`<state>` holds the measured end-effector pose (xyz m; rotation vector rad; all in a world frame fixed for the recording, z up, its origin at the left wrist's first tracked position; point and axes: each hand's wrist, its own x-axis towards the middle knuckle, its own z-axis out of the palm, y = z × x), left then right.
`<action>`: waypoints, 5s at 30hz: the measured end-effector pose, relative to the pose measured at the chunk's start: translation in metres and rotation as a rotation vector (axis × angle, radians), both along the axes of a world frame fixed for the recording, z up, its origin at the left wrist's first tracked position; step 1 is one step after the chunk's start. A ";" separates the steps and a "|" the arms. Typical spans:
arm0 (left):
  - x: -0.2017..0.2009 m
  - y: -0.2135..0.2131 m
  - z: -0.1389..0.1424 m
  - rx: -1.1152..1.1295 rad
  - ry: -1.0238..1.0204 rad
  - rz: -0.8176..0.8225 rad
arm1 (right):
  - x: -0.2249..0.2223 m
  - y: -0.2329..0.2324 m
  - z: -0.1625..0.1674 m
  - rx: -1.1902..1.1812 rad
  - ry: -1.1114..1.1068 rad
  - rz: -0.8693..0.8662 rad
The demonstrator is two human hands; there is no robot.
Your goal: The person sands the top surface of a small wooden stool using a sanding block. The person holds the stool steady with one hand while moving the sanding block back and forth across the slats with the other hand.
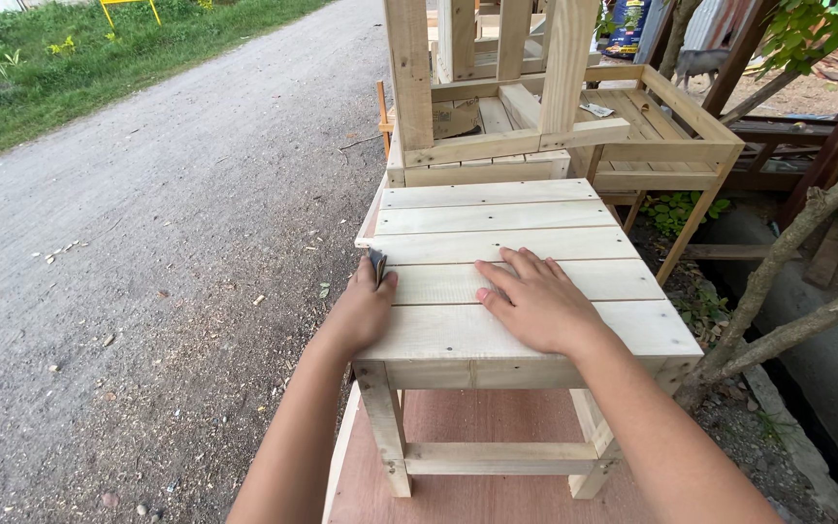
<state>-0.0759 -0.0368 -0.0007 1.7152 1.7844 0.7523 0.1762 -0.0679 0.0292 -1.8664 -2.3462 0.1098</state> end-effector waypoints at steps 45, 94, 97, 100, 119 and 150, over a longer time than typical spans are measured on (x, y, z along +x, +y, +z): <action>-0.011 -0.068 -0.013 -0.026 0.034 -0.049 | -0.008 -0.004 0.008 -0.058 -0.054 -0.053; -0.005 0.024 0.003 0.012 0.136 -0.066 | -0.001 0.004 -0.001 0.036 0.031 0.027; 0.000 -0.023 0.007 0.032 0.336 -0.078 | -0.001 0.002 -0.002 0.039 0.028 0.026; 0.011 -0.097 0.003 0.089 0.624 -0.206 | -0.005 -0.001 -0.003 0.020 0.021 -0.001; 0.027 -0.112 0.011 0.236 0.682 -0.345 | 0.002 0.004 -0.009 0.132 0.174 0.055; 0.072 -0.001 0.039 0.011 0.631 -0.241 | 0.008 0.015 -0.020 0.224 0.294 -0.077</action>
